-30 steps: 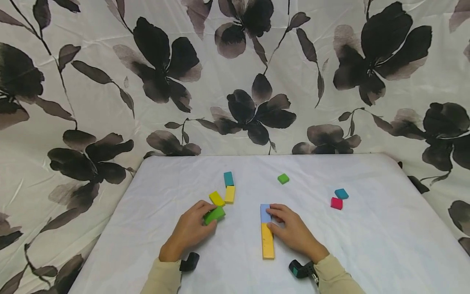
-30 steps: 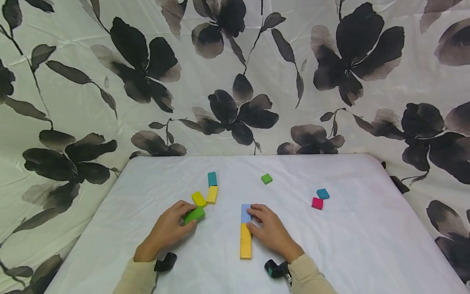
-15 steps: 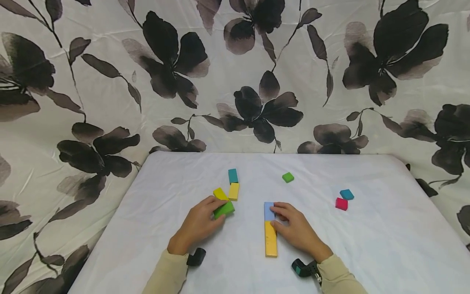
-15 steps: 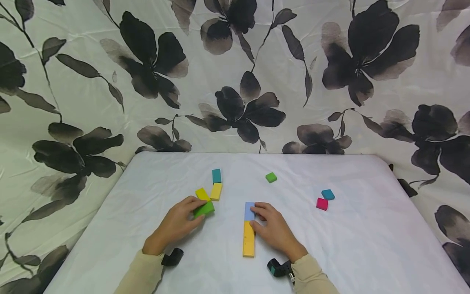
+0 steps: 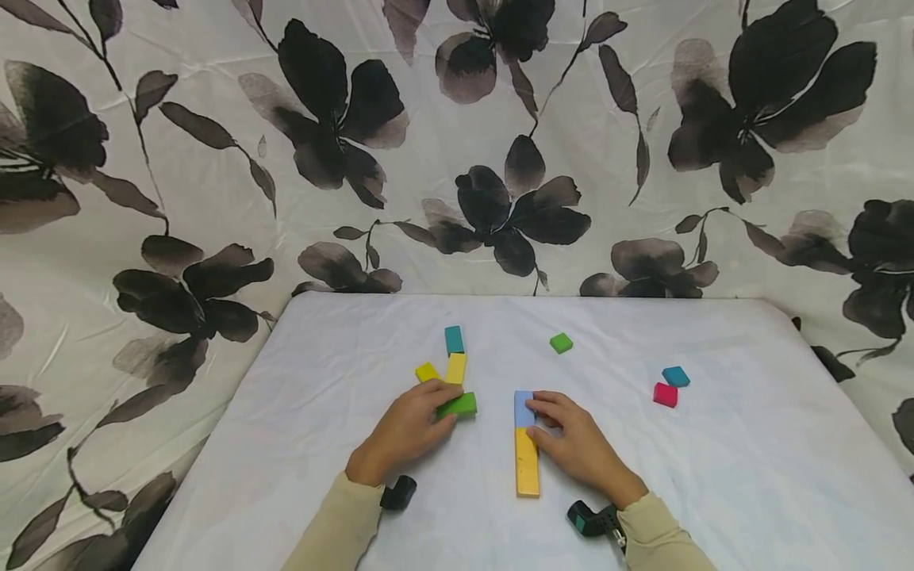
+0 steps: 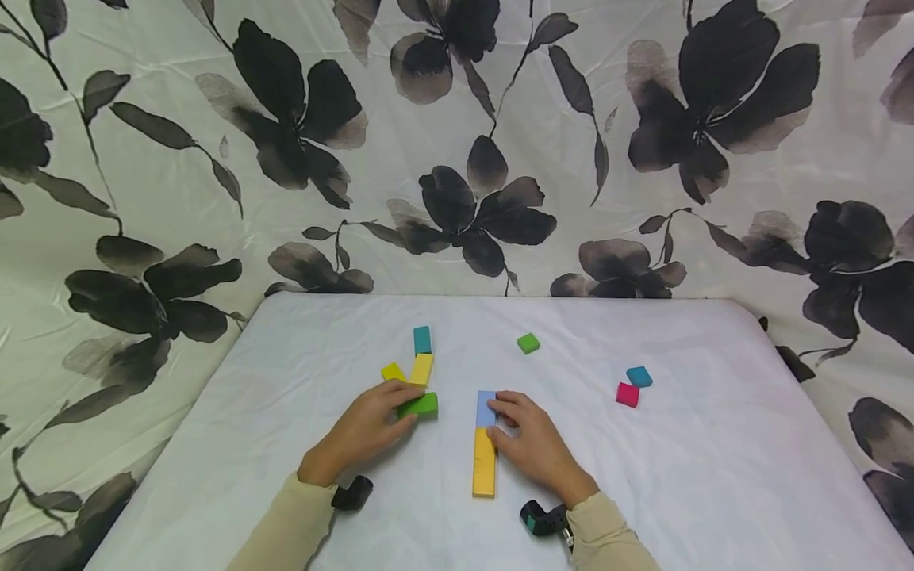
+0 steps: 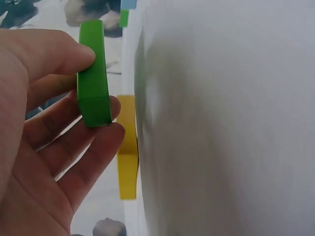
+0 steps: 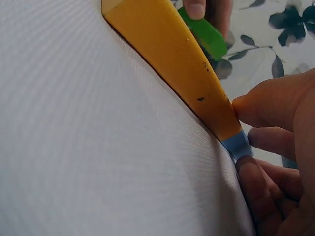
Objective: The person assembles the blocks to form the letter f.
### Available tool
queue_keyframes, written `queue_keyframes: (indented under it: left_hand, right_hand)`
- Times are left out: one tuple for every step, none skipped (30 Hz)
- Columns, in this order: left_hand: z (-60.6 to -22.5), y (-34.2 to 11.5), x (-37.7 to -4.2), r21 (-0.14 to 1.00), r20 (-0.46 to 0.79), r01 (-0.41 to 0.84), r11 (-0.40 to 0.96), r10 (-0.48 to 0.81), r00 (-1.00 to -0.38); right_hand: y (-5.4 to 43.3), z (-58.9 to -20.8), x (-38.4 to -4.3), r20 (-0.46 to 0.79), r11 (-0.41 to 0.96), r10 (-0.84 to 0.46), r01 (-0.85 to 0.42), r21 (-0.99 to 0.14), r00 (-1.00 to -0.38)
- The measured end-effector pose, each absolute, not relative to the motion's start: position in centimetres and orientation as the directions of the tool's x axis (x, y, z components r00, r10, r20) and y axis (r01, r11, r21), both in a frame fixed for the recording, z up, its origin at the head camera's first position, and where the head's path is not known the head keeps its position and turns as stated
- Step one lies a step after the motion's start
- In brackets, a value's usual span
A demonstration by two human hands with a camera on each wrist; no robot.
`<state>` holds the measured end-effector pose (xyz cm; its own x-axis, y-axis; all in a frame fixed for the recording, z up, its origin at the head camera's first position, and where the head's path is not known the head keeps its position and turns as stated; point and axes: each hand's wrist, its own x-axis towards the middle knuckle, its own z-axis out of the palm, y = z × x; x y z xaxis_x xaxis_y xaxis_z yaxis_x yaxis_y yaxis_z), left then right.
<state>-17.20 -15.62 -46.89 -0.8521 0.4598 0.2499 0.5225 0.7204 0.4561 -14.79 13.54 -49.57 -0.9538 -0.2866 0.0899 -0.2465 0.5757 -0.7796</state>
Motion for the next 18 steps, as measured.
queue_keyframes:
  left_hand:
    - [-46.9, -15.4, -17.3, 0.456, 0.242, 0.522, 0.721, 0.464, -0.852]
    - [-46.9, -15.3, -17.3, 0.452, 0.232, 0.522, 0.724, 0.469, -0.852]
    - [-46.9, -15.1, -17.3, 0.451, 0.219, 0.516, 0.728, 0.470, -0.855]
    - [-46.8, -14.9, -17.4, 0.449, 0.210, 0.513, 0.731, 0.472, -0.856]
    - [-46.8, -14.8, -17.5, 0.444, 0.202, 0.511, 0.736, 0.473, -0.858]
    - [-46.7, -14.6, -17.5, 0.444, 0.194, 0.509, 0.738, 0.475, -0.858]
    - [-46.7, -14.5, -17.5, 0.443, 0.188, 0.507, 0.739, 0.477, -0.859]
    - [-46.7, -14.3, -17.6, 0.441, 0.183, 0.507, 0.741, 0.478, -0.859]
    - [-46.7, -14.2, -17.6, 0.440, 0.180, 0.507, 0.741, 0.480, -0.859]
    - [-46.7, -14.1, -17.7, 0.436, 0.180, 0.511, 0.741, 0.484, -0.856]
    - [-46.8, -13.9, -17.8, 0.431, 0.178, 0.514, 0.742, 0.488, -0.854]
    - [-46.8, -13.8, -17.8, 0.427, 0.178, 0.518, 0.741, 0.493, -0.852]
    - [-46.8, -13.7, -17.9, 0.420, 0.176, 0.522, 0.743, 0.497, -0.850]
    - [-46.8, -13.6, -17.9, 0.414, 0.174, 0.526, 0.743, 0.502, -0.847]
    - [-46.8, -13.4, -17.9, 0.408, 0.175, 0.531, 0.743, 0.507, -0.844]
    - [-46.7, -13.3, -17.9, 0.403, 0.173, 0.533, 0.744, 0.510, -0.843]
    - [-46.6, -13.2, -17.9, 0.402, 0.169, 0.532, 0.745, 0.510, -0.843]
    - [-46.5, -13.1, -17.9, 0.402, 0.165, 0.529, 0.747, 0.509, -0.845]
  right_hand:
    - [13.5, -49.6, -14.8, 0.091, 0.576, -0.287, -0.247, -0.779, -0.954]
    - [13.6, -49.6, -14.8, 0.091, 0.575, -0.286, -0.247, -0.780, -0.954]
    - [13.6, -49.6, -14.8, 0.088, 0.575, -0.286, -0.245, -0.781, -0.954]
    - [13.5, -49.5, -14.9, 0.082, 0.576, -0.286, -0.240, -0.782, -0.955]
    - [13.5, -49.5, -14.9, 0.079, 0.576, -0.286, -0.237, -0.782, -0.955]
    - [13.5, -49.5, -14.9, 0.076, 0.577, -0.286, -0.235, -0.782, -0.955]
    - [13.4, -49.4, -15.0, 0.074, 0.577, -0.285, -0.233, -0.782, -0.955]
    - [13.4, -49.4, -15.0, 0.072, 0.578, -0.285, -0.231, -0.783, -0.956]
    - [13.4, -49.4, -15.0, 0.070, 0.578, -0.284, -0.229, -0.783, -0.956]
    - [13.4, -49.4, -15.0, 0.069, 0.579, -0.282, -0.227, -0.783, -0.957]
    - [13.4, -49.4, -15.0, 0.067, 0.579, -0.279, -0.223, -0.784, -0.958]
    - [13.4, -49.4, -15.0, 0.067, 0.581, -0.276, -0.222, -0.783, -0.959]
    - [13.4, -49.4, -15.0, 0.065, 0.583, -0.272, -0.218, -0.783, -0.960]
    - [13.4, -49.4, -15.0, 0.058, 0.586, -0.266, -0.209, -0.783, -0.962]
    - [13.4, -49.4, -14.9, 0.058, 0.586, -0.262, -0.206, -0.783, -0.963]
    - [13.4, -49.4, -14.9, 0.057, 0.586, -0.260, -0.204, -0.784, -0.964]
    - [13.4, -49.5, -14.8, 0.058, 0.584, -0.259, -0.204, -0.785, -0.964]
    - [13.4, -49.5, -14.8, 0.058, 0.583, -0.260, -0.205, -0.786, -0.964]
